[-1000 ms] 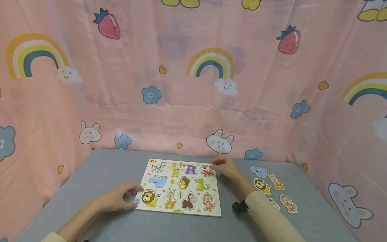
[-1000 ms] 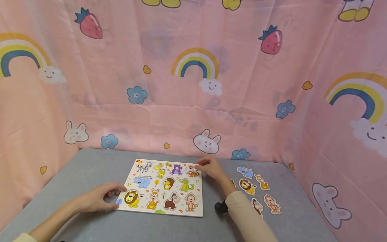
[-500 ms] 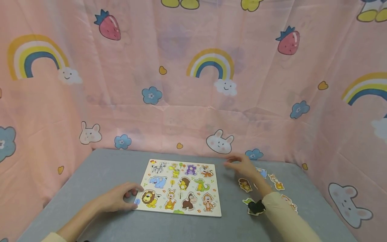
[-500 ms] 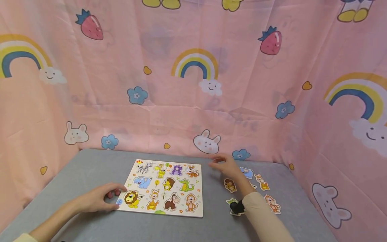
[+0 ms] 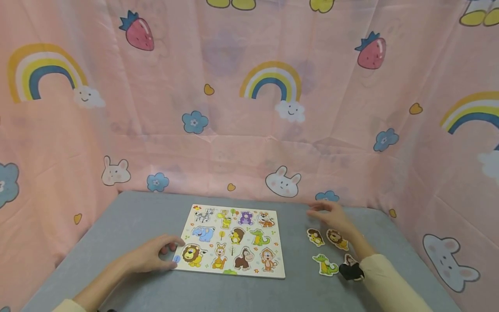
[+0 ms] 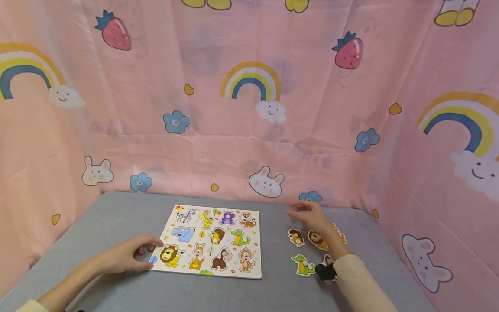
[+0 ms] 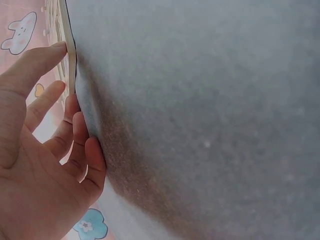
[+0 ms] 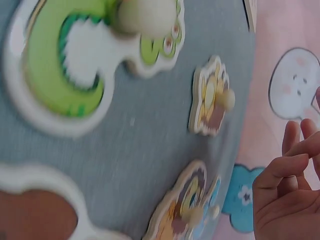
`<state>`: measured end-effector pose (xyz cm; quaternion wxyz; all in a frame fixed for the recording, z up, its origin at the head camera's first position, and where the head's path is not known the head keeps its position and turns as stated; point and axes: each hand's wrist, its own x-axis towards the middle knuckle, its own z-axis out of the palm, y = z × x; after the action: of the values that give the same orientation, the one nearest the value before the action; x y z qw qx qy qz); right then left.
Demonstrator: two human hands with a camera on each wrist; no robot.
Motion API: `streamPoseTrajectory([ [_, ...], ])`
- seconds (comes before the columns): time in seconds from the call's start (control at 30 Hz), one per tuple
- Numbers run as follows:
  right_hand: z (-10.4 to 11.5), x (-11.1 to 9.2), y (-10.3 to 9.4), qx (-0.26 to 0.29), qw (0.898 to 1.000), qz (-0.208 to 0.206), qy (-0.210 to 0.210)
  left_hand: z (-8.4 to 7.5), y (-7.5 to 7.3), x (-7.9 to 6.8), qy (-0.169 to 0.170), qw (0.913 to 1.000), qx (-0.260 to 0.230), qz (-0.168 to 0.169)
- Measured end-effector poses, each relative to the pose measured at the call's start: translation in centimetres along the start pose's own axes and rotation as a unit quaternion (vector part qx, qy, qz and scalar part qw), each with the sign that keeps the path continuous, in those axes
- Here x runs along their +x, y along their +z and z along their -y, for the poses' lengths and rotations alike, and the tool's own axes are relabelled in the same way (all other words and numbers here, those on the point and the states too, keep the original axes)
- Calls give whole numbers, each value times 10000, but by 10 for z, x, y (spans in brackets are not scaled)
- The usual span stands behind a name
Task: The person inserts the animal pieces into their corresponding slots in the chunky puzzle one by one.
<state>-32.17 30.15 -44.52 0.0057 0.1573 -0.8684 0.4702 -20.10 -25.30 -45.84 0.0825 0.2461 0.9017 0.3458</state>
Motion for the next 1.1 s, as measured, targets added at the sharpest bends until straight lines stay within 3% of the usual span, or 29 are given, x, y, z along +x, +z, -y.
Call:
streamPoseTrajectory([
  [0.27,-9,-15,-24,142,9998,-36,158,1,-1,1,-46,10000,53,12],
  [0.6,-26,-26,-47,409,9990,-203,6,1,-1,1,-63,10000,71,1],
  [0.93,-51,-27,-54,702,9960,-380,407,3,-1,1,-6,9999,101,-15],
  [1.1,-59,-21,-57,700,9930,-428,850,1,-1,1,-39,10000,66,5],
])
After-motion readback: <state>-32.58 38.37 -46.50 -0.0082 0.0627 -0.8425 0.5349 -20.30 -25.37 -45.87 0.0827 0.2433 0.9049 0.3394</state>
